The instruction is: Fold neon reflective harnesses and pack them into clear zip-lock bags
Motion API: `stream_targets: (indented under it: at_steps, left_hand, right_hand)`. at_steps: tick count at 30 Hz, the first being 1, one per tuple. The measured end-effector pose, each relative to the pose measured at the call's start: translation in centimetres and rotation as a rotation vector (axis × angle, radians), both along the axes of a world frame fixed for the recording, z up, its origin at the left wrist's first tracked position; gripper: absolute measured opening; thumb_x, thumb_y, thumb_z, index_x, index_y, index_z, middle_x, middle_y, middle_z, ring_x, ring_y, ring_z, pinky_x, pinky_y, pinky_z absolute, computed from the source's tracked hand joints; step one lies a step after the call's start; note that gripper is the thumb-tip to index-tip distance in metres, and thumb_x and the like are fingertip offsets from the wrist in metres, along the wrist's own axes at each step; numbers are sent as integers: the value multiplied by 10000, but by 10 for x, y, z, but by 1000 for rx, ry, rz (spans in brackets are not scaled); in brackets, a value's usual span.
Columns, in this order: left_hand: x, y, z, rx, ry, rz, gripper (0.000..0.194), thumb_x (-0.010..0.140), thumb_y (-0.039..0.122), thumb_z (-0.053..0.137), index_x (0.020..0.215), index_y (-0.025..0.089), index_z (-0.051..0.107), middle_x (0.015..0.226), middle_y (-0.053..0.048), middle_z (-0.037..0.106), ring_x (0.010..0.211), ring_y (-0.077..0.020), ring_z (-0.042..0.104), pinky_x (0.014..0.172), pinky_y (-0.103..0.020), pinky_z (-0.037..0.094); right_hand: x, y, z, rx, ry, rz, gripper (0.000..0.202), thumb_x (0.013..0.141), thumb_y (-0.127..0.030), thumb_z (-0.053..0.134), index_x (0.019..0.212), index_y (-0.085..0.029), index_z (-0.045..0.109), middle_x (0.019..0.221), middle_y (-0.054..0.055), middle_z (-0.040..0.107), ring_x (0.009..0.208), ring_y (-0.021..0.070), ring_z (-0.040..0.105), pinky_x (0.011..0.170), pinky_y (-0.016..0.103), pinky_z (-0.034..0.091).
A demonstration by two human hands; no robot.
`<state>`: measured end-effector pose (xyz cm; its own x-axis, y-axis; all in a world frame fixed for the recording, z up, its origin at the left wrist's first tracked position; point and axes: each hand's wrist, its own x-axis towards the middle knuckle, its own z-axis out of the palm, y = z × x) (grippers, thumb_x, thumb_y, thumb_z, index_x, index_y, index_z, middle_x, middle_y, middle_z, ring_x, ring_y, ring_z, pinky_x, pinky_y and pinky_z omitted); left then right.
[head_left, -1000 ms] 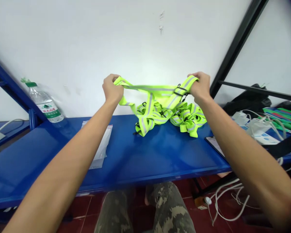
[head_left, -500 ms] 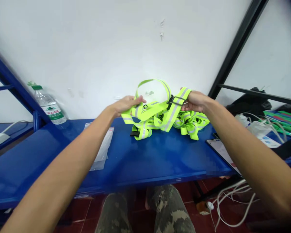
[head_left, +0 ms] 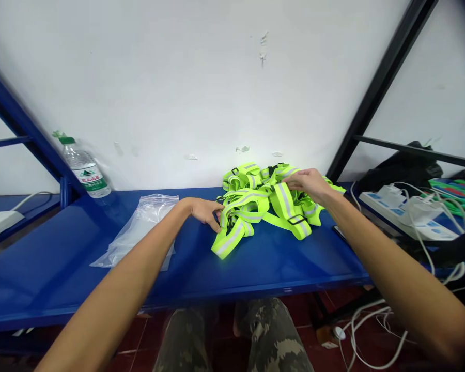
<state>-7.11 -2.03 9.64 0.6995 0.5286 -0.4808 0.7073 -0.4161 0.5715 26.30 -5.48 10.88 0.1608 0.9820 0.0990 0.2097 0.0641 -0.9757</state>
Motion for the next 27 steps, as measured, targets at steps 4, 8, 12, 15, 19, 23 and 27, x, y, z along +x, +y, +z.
stream_targets:
  at_steps: [4, 8, 12, 15, 19, 23, 27]
  left_hand:
    - [20, -6, -12, 223, -20, -35, 487, 541, 350, 775, 985, 176, 675, 999, -42, 728, 881, -214, 632, 770, -276, 478]
    - [28, -9, -15, 442, 37, 52, 554, 569, 334, 740, 1094, 168, 678, 962, -51, 723, 827, -214, 646, 696, -258, 463]
    - [17, -4, 6, 573, -13, 168, 474, 652, 373, 648, 1071, 158, 701, 892, -48, 707, 767, -199, 633, 648, -259, 440]
    - [5, 3, 30, 737, -237, 295, 325, 725, 362, 587, 951, 172, 723, 854, -38, 697, 772, -187, 618, 695, -278, 452]
    - [-11, 19, 58, 874, -638, 551, 252, 779, 291, 629, 986, 156, 678, 756, -6, 653, 706, -148, 570, 670, -288, 446]
    - [-29, 33, 75, 998, -795, 805, 313, 872, 377, 584, 1119, 185, 588, 749, 18, 584, 720, -152, 558, 672, -308, 442]
    - [-50, 36, 92, 1351, -848, 1013, 366, 882, 528, 553, 1119, 248, 554, 763, 4, 544, 818, -207, 570, 811, -384, 411]
  right_hand:
    - [-9, 1, -16, -51, -331, -28, 208, 715, -304, 757, 652, -161, 619, 655, 64, 646, 631, 161, 600, 638, 303, 533]
    - [-15, 1, -33, -147, -526, -107, 459, 531, -413, 877, 812, -177, 602, 711, 37, 626, 645, 180, 576, 540, 290, 465]
    - [-15, -1, -40, -235, -485, -75, 744, 432, -292, 914, 1101, -152, 620, 996, 108, 680, 828, 236, 637, 622, 299, 513]
    - [-9, -1, -29, -289, -508, 26, 652, 439, -187, 891, 1057, -154, 687, 964, 103, 703, 870, 258, 646, 698, 326, 528]
    - [4, 0, 1, -68, -571, -62, 389, 517, -175, 854, 889, -147, 744, 804, 55, 690, 812, 243, 638, 752, 357, 523]
    - [10, 1, 35, 270, -291, -296, 428, 574, -168, 844, 980, -128, 716, 710, 20, 648, 716, 196, 621, 702, 341, 533]
    - [27, 10, 66, 509, -83, -484, 361, 638, -64, 789, 985, -98, 692, 751, 52, 650, 710, 182, 637, 731, 358, 531]
